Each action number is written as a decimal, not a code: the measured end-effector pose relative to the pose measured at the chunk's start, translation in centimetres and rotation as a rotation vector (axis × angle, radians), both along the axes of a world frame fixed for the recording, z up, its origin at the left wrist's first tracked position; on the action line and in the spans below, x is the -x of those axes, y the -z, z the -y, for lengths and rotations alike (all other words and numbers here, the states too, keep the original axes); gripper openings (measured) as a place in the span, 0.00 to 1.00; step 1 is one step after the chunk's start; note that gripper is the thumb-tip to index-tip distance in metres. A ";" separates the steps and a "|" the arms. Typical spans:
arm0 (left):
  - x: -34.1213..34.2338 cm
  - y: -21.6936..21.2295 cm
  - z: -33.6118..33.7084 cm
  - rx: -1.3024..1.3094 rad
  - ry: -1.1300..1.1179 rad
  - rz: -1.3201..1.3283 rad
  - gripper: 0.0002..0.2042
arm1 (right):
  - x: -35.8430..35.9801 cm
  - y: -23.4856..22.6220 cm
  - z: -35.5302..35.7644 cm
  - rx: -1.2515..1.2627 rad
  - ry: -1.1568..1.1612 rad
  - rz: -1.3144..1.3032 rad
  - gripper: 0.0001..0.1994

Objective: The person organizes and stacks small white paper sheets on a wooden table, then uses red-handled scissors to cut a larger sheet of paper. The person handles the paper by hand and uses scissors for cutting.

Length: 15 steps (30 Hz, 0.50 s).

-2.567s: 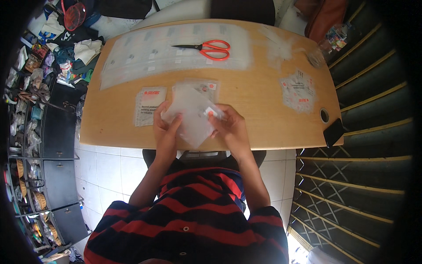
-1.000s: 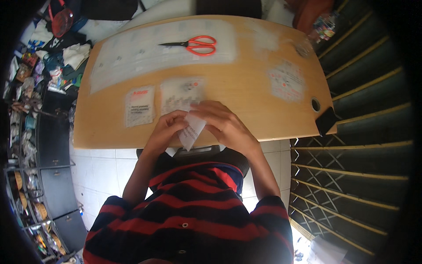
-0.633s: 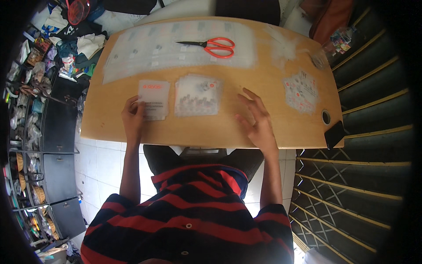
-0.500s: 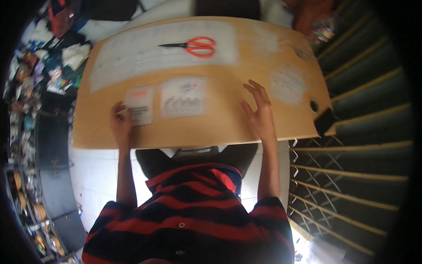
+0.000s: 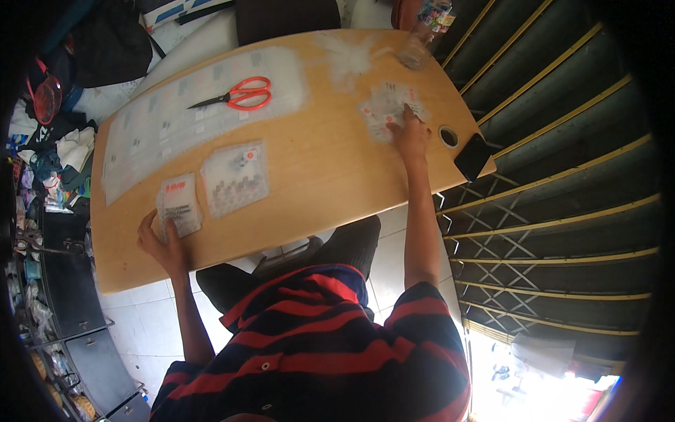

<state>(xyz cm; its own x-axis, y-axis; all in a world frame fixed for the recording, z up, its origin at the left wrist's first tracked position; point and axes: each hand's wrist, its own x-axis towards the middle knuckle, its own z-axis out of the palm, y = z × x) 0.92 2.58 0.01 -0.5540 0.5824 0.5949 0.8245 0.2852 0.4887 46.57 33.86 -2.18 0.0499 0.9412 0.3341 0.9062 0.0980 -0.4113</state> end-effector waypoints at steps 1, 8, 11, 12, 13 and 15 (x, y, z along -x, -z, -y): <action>-0.1 -0.1 0.0 -0.005 -0.001 0.003 0.18 | -0.1 0.1 0.0 -0.041 -0.014 -0.013 0.30; -0.7 0.3 0.3 -0.079 0.140 0.223 0.15 | 2.7 -4.7 4.5 -0.103 -0.432 -0.163 0.19; -4.0 -1.6 -0.7 -0.155 0.415 0.836 0.12 | 7.8 -10.5 10.2 0.088 -0.834 -0.305 0.19; -5.7 -3.7 -0.9 -0.003 0.474 1.025 0.14 | 9.5 -11.2 11.9 0.153 -0.967 -0.367 0.19; -6.8 -4.2 -1.2 0.034 0.630 1.352 0.20 | 11.1 -11.7 13.5 0.206 -1.105 -0.429 0.19; -8.9 -4.8 -1.8 0.134 0.735 1.817 0.22 | 13.2 -12.7 16.2 0.396 -1.338 -0.443 0.21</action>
<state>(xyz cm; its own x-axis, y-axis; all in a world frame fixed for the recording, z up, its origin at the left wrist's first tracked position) 9.85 4.40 4.84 -0.0258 0.9311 -0.3637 -0.5877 0.2802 0.7590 33.38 17.66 10.53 -0.8887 0.3918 0.2383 0.0269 0.5633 -0.8258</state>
